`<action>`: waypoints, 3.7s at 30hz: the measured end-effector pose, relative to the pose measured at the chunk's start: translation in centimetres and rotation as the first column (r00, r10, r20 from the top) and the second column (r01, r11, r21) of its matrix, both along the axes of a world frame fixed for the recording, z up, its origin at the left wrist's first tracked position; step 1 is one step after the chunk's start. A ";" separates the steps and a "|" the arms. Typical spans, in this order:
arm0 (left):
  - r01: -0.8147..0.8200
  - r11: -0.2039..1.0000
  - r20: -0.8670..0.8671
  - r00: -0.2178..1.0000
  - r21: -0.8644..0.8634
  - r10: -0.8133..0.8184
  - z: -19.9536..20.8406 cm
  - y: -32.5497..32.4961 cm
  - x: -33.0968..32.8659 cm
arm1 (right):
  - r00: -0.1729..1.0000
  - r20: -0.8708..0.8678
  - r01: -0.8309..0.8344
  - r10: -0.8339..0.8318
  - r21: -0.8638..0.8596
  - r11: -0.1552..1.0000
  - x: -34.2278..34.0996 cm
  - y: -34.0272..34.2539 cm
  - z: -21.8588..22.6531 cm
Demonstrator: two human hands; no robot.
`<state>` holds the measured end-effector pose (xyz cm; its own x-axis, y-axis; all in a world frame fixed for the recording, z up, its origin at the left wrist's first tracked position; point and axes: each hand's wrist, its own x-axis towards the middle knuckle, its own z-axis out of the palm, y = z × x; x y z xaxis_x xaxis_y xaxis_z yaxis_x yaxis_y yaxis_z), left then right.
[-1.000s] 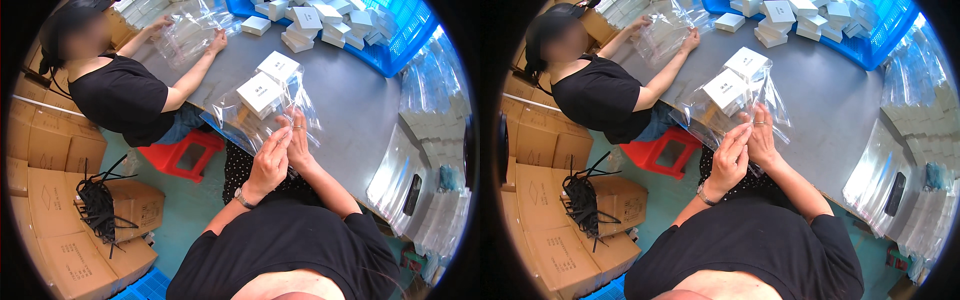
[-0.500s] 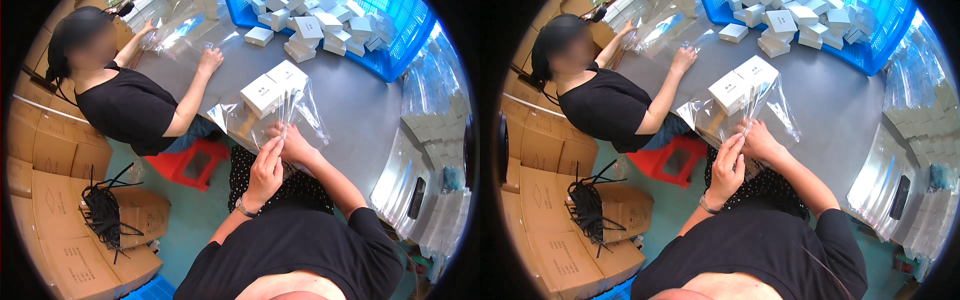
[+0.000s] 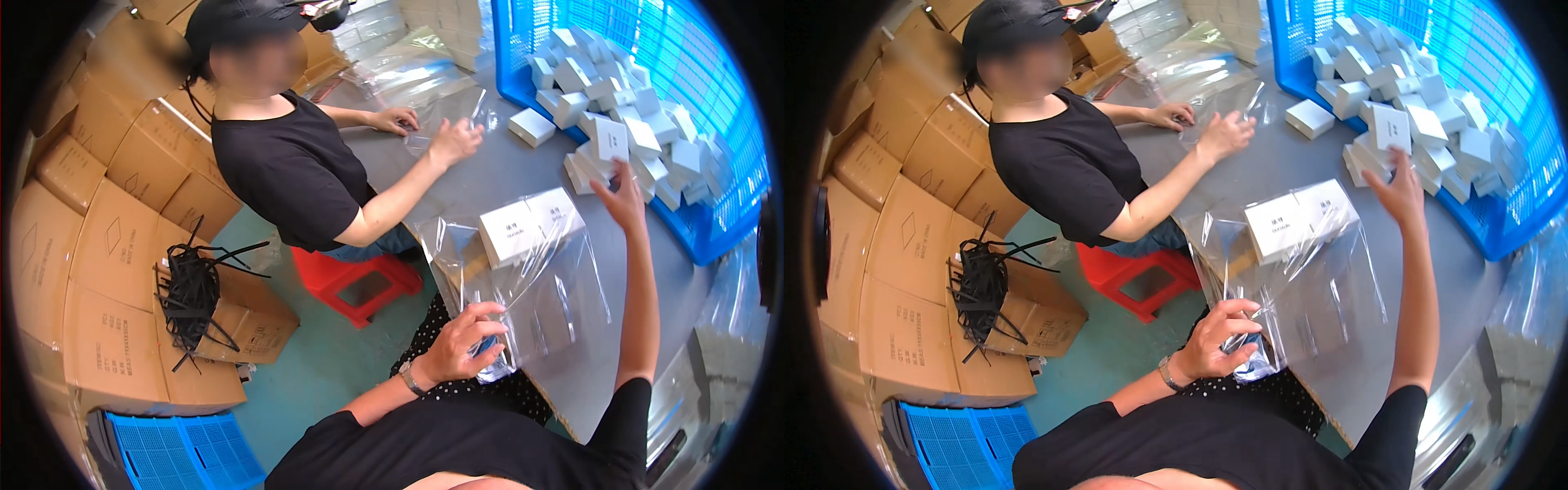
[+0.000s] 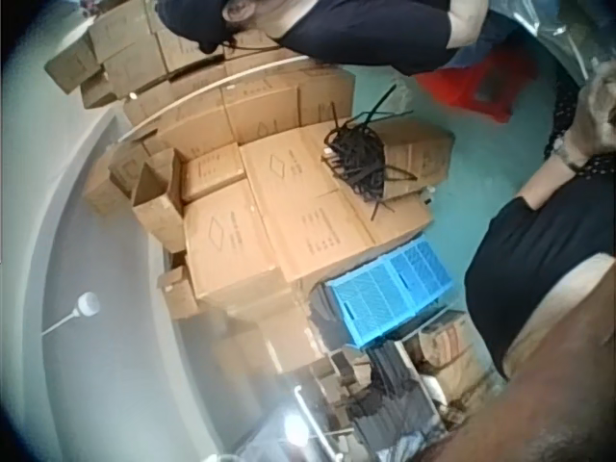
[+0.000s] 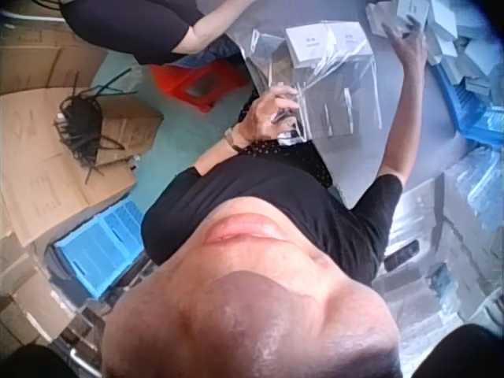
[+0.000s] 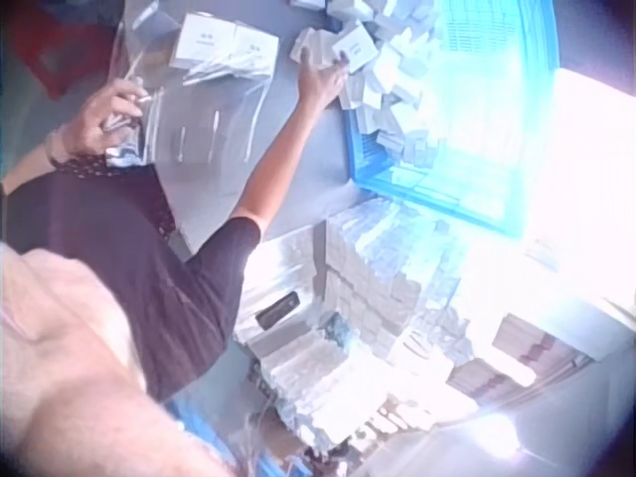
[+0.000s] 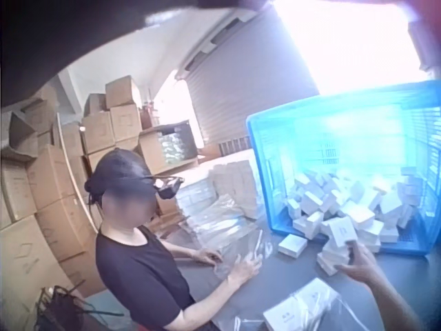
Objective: Packing individual white product boxes into clear plastic bags and then grouping them into larger plastic sleeves.
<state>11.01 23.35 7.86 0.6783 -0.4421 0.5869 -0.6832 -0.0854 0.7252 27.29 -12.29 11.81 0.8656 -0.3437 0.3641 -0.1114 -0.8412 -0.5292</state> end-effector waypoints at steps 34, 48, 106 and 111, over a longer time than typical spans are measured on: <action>-0.369 0.928 -0.010 0.929 0.047 0.369 -2.3 3.7 2.0 | 0.974 0.108 -0.181 0.198 -0.149 0.972 6.1 -4.9 -5.1; -0.334 0.940 -0.142 0.936 -0.075 0.321 -2.9 5.1 3.4 | 0.979 -0.202 -0.004 -0.011 -0.074 0.997 -15.6 -11.3 -8.1; -0.326 0.944 -0.155 0.931 0.053 0.330 0.0 -1.4 -2.4 | 0.677 0.108 -0.651 0.728 0.550 0.523 -23.4 10.7 -7.0; -0.403 0.915 0.077 0.912 -0.022 0.404 0.2 -0.7 -3.2 | 0.746 0.270 -0.653 0.609 0.477 0.589 -19.4 13.8 -7.9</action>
<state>7.85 22.62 8.05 0.7501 -0.1370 0.6470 -0.6459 -0.3621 0.6721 7.92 1.55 3.87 0.9181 0.1310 0.3740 0.3962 -0.2814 -0.8740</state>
